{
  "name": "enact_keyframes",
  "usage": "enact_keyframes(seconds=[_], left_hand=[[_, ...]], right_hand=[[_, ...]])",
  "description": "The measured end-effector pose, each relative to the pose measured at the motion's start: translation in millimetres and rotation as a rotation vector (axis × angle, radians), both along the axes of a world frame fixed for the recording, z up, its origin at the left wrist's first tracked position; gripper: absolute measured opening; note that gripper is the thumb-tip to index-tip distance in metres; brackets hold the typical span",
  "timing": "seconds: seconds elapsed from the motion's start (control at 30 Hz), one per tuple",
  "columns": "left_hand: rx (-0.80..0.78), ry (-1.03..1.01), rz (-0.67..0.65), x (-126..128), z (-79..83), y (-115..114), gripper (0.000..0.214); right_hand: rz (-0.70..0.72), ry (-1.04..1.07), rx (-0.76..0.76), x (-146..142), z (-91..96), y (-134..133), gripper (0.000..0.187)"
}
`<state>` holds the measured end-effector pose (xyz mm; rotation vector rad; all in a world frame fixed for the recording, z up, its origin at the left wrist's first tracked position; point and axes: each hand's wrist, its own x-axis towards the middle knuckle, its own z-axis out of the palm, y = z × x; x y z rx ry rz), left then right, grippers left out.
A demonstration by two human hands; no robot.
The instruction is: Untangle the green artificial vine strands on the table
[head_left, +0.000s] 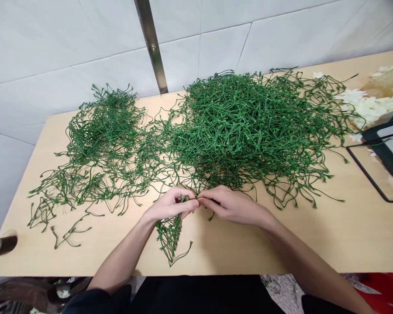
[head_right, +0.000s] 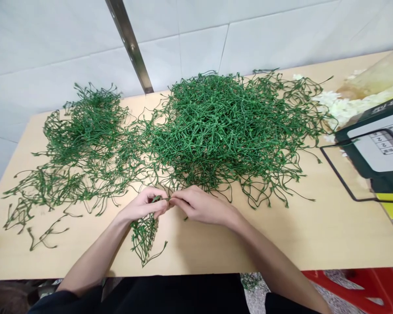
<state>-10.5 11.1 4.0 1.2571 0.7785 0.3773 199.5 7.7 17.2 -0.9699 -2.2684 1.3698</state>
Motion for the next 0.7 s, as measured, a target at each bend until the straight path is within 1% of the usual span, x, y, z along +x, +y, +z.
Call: enact_keyframes(seconds=[0.07, 0.13, 0.23, 0.3, 0.37, 0.43, 0.47, 0.53, 0.63, 0.7], left_hand=[[0.009, -0.03, 0.01, 0.0, -1.0, -0.3, 0.041], [0.001, -0.064, -0.017, 0.9, -3.1, -1.6, 0.042], [0.024, -0.128, -0.048, 4.5, -8.0, -5.0, 0.048], [0.054, -0.183, -0.052, 7.4, -12.1, -7.5, 0.055], [0.075, -0.227, -0.053, 10.0, -16.2, -9.8, 0.06], [0.085, -0.25, -0.043, 12.5, -19.4, -12.6, 0.063], [0.097, -0.255, -0.014, 14.1, -20.6, -14.5, 0.064], [0.135, -0.274, 0.09, 18.0, -22.2, -19.6, 0.067], [0.211, -0.317, 0.266, 24.4, -23.4, -28.4, 0.07], [0.245, -0.328, 0.33, 26.5, -23.0, -31.0, 0.071]], right_hand=[[-0.025, 0.03, -0.058, -2.5, 1.3, -2.8, 0.035], [-0.053, 0.12, -0.167, -6.1, 0.0, -6.1, 0.041], [-0.041, 0.322, -0.317, -14.0, -7.6, -11.9, 0.046], [-0.033, 0.42, -0.399, -20.4, -14.6, -16.0, 0.048], [-0.071, 0.47, -0.44, -26.2, -20.9, -19.1, 0.054], [-0.128, 0.508, -0.437, -30.4, -25.3, -20.5, 0.065], [-0.156, 0.531, -0.428, -31.7, -26.5, -20.6, 0.071], [-0.196, 0.578, -0.419, -33.3, -27.2, -20.0, 0.076], [-0.226, 0.635, -0.372, -34.1, -25.7, -19.9, 0.077], [-0.235, 0.673, -0.305, -34.6, -24.8, -21.4, 0.078]])
